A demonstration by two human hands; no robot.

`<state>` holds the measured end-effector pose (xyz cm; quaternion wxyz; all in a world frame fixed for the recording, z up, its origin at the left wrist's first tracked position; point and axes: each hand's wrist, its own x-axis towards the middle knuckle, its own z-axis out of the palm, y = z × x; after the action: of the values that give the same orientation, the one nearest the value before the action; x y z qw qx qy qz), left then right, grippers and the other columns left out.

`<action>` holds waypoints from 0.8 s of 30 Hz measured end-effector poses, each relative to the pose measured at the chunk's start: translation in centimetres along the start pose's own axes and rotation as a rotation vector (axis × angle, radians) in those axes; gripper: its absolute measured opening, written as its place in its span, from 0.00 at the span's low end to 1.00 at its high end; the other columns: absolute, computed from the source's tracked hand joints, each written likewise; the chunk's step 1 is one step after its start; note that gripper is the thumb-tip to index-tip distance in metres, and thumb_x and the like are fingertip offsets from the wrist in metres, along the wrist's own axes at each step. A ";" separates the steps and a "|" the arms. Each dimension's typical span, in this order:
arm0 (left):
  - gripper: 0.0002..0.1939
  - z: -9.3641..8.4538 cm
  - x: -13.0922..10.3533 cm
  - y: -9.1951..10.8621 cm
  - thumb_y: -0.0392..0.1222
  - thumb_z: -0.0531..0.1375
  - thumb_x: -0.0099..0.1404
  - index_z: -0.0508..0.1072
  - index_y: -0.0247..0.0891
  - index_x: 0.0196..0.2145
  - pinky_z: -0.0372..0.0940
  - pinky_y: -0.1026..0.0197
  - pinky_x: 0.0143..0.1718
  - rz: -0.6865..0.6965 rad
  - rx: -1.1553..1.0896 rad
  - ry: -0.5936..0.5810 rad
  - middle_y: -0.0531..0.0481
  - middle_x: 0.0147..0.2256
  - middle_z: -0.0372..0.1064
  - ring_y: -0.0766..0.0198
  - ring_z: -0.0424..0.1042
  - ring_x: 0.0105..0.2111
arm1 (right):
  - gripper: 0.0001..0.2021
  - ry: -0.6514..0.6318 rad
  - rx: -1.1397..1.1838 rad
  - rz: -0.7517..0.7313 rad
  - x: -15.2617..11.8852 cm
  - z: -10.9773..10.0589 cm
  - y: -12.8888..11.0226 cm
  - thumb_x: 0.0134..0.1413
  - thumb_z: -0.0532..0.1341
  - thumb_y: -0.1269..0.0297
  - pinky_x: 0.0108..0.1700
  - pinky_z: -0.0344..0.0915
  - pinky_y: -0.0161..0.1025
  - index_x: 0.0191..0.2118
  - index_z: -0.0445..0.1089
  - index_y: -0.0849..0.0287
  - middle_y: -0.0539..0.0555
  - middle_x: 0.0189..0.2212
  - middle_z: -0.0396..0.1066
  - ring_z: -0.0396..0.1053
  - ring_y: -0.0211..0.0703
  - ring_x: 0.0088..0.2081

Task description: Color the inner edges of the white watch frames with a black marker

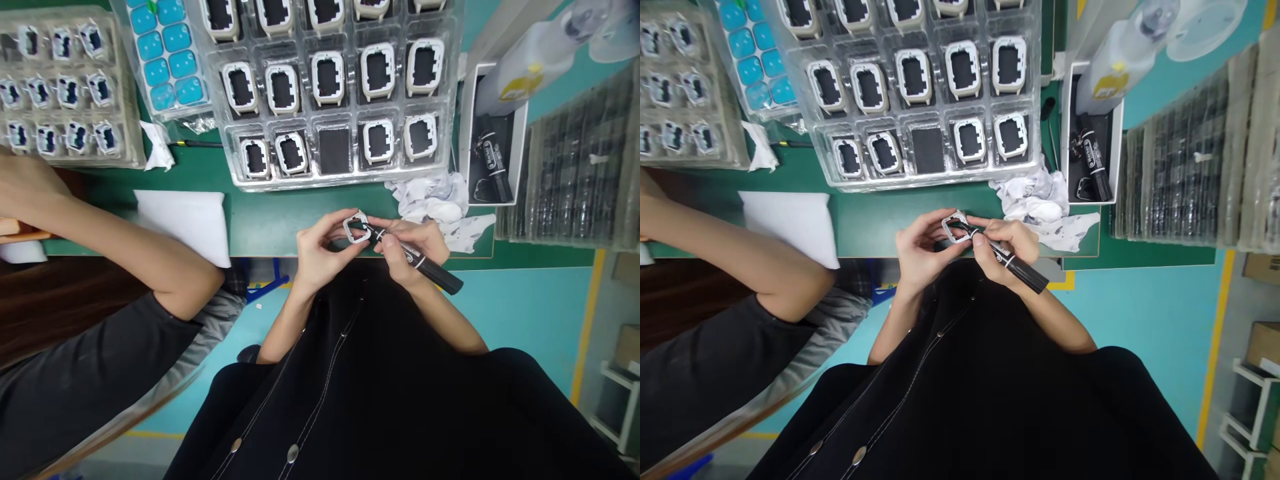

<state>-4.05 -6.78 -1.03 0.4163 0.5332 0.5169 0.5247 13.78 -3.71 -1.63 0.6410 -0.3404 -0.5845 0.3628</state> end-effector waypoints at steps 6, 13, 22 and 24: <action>0.26 0.5 -0.4 -0.3 0.44 0.78 0.71 0.84 0.44 0.64 0.88 0.55 0.56 -0.032 0.099 0.030 0.47 0.52 0.90 0.55 0.92 0.45 | 0.10 -0.068 -0.108 0.097 0.1 -0.4 -0.2 0.73 0.73 0.60 0.46 0.92 0.52 0.45 0.71 0.50 0.46 0.32 0.84 0.89 0.50 0.35; 0.27 0.8 0.2 0.5 0.47 0.81 0.66 0.85 0.42 0.60 0.88 0.56 0.52 -0.097 0.065 0.055 0.48 0.49 0.91 0.56 0.92 0.43 | 0.09 -0.040 -0.059 0.067 0.3 -0.1 -0.3 0.74 0.72 0.60 0.51 0.93 0.59 0.45 0.70 0.49 0.41 0.27 0.77 0.87 0.48 0.33; 0.25 0.3 0.5 0.4 0.45 0.79 0.70 0.83 0.41 0.61 0.88 0.58 0.54 -0.048 -0.006 0.010 0.47 0.51 0.90 0.57 0.92 0.46 | 0.08 -0.088 -0.102 -0.159 1.0 0.0 -0.2 0.74 0.69 0.62 0.47 0.94 0.64 0.46 0.68 0.48 0.38 0.26 0.74 0.69 0.37 0.19; 0.24 0.2 0.5 0.3 0.45 0.78 0.71 0.83 0.42 0.62 0.88 0.57 0.55 -0.056 0.003 -0.003 0.46 0.52 0.90 0.55 0.92 0.47 | 0.08 -0.114 -0.113 -0.183 1.2 -0.1 -0.2 0.73 0.69 0.63 0.47 0.94 0.64 0.46 0.69 0.47 0.38 0.25 0.74 0.68 0.36 0.19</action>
<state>-3.89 -6.33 -0.67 0.4308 0.5198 0.5318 0.5113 13.96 -2.81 -0.89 0.6169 -0.2999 -0.6683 0.2879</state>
